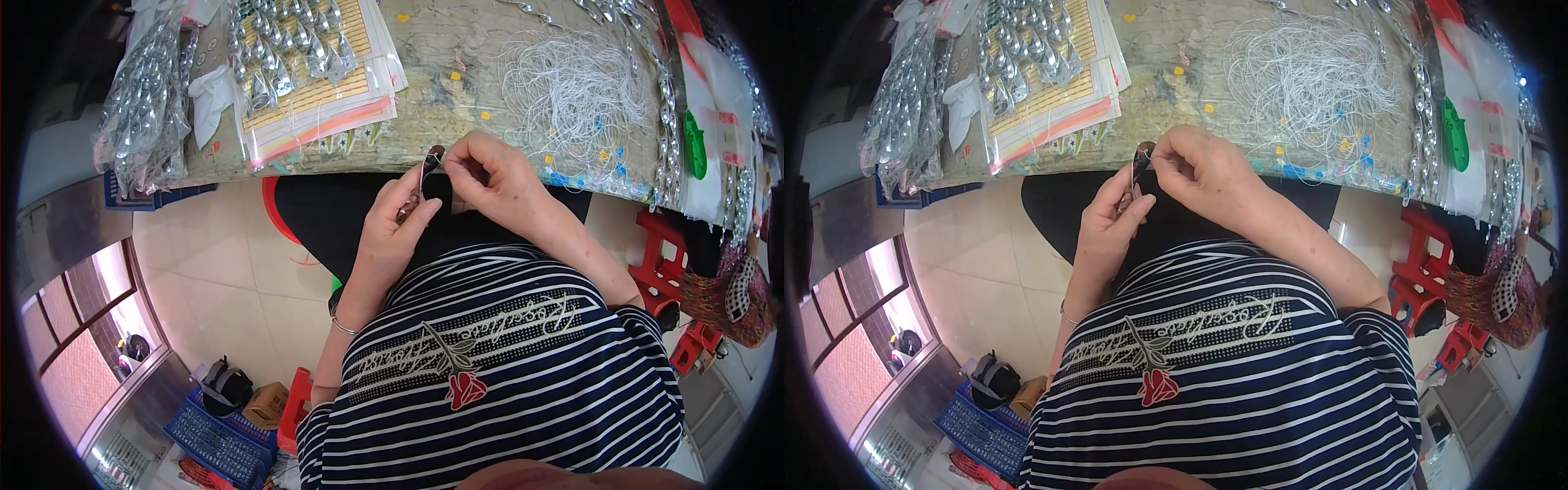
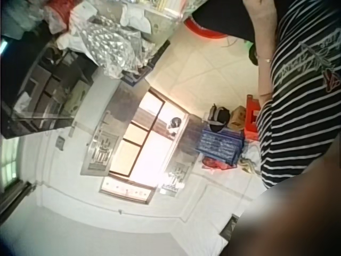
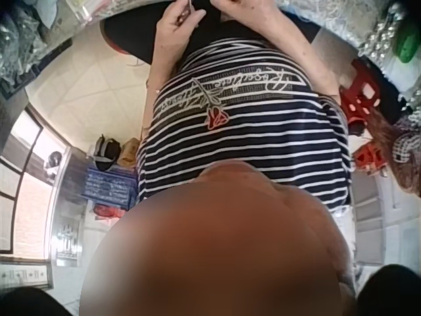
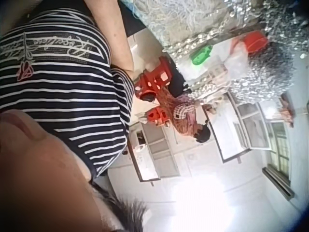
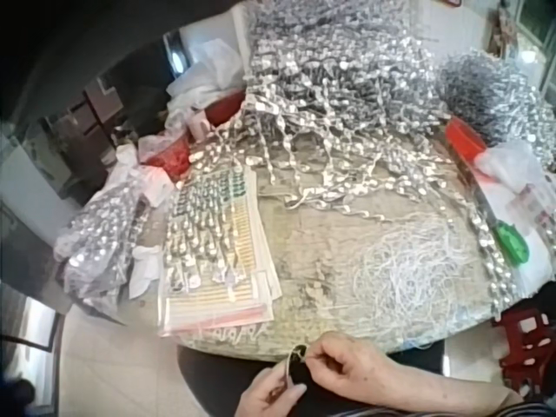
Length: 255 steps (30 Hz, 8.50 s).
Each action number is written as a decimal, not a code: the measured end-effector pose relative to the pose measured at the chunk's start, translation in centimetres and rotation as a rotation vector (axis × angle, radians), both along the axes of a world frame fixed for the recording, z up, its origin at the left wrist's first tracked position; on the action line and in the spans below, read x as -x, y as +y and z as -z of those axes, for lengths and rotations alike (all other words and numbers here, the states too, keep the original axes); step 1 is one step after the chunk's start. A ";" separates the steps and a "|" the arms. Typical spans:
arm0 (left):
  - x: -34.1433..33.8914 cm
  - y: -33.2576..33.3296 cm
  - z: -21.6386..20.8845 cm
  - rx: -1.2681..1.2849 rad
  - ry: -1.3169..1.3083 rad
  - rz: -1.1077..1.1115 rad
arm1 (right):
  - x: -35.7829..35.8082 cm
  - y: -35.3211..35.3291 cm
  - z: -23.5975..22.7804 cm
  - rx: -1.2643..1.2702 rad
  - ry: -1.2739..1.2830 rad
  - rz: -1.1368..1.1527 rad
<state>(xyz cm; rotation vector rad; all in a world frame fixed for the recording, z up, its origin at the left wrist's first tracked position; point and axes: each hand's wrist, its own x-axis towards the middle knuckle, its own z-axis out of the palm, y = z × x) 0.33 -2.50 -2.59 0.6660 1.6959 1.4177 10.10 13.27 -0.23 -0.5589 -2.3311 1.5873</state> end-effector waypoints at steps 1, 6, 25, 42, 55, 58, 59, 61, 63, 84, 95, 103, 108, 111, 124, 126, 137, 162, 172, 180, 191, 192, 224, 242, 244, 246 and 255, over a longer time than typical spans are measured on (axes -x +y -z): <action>0.0 0.0 0.0 0.000 0.000 0.000 | 0.0 0.0 0.2 0.013 0.003 0.007; 0.0 0.0 -0.1 0.024 -0.043 0.021 | -0.1 0.1 0.9 0.060 -0.025 0.019; 0.1 0.1 0.2 -0.142 0.161 0.131 | -0.3 -0.1 1.0 -0.021 -0.052 0.018; 0.2 0.3 -0.8 -0.046 -0.012 0.126 | -0.6 -0.3 0.4 0.039 -0.074 0.041; 0.2 -0.5 -0.5 -0.034 0.050 0.194 | -0.6 0.3 0.5 0.233 -0.043 0.003; 0.1 -1.1 -0.3 -0.011 -0.019 0.215 | -0.6 0.3 0.7 0.370 -0.054 -0.008; 0.1 -1.4 0.1 -0.054 -0.007 0.214 | -0.6 0.1 0.8 0.368 -0.052 -0.003; 0.3 -1.6 0.3 -0.099 0.006 0.218 | -0.4 -0.2 0.7 0.472 -0.016 -0.094; 0.6 -1.5 0.4 -0.129 0.051 0.201 | -0.3 -0.6 0.4 0.483 0.000 -0.126; 1.8 -3.6 -0.5 0.110 -0.180 -0.209 | -3.8 2.7 0.8 -0.202 -0.052 -0.290; 1.8 -1.5 -1.9 0.011 0.118 -0.111 | -2.8 3.1 -2.7 -0.073 -0.099 -0.017; 0.8 1.2 -2.6 -0.091 -0.128 -0.007 | -0.8 1.1 -2.0 0.070 0.015 -0.089; 0.7 1.0 -2.4 -0.011 -0.268 0.032 | -1.1 2.0 -2.1 0.230 -0.081 -0.020; 0.4 1.0 -2.1 -0.038 -0.311 0.022 | -1.5 2.6 -1.6 0.359 -0.009 0.091; -0.2 1.1 -1.5 0.011 -0.400 0.098 | -0.6 2.6 -0.9 0.685 0.049 0.103; -0.3 1.0 -1.5 0.026 -0.410 0.103 | -0.6 2.7 -0.6 0.737 0.058 0.122; -0.4 1.1 -1.2 0.017 -0.416 0.122 | -0.7 3.7 -0.3 0.738 0.098 0.168; -0.4 0.9 -1.2 0.016 -0.510 0.077 | -0.3 3.5 -1.2 0.755 0.134 0.104; -0.2 0.8 -1.5 -0.025 -0.519 -0.030 | -0.5 3.2 -1.5 0.752 0.135 0.124; -0.2 1.0 -1.2 -0.100 -0.441 -0.213 | -1.1 1.0 -2.5 0.740 -0.177 0.016; -0.4 1.0 -1.3 -0.084 -0.341 -0.151 | -1.0 0.6 -0.8 0.191 -0.025 -0.105; -0.4 1.0 -1.3 -0.085 -0.354 -0.145 | -1.0 0.4 -0.8 0.215 -0.025 -0.087; -0.3 0.7 -0.6 -0.074 -0.415 -0.083 | -1.3 0.5 -0.3 0.131 0.013 -0.111; -0.1 0.5 -1.3 -0.015 -0.431 0.110 | -1.1 2.2 -1.1 0.570 0.065 0.172; -0.1 0.6 -1.5 -0.025 -0.444 0.122 | -1.2 1.9 -1.4 0.557 0.029 0.179; 0.0 0.9 -1.8 -0.060 -0.527 0.105 | -1.3 1.6 -1.2 0.605 -0.029 0.139; 0.2 2.6 -2.5 -0.103 -0.341 -0.024 | -1.2 1.2 -1.2 0.606 -0.075 0.077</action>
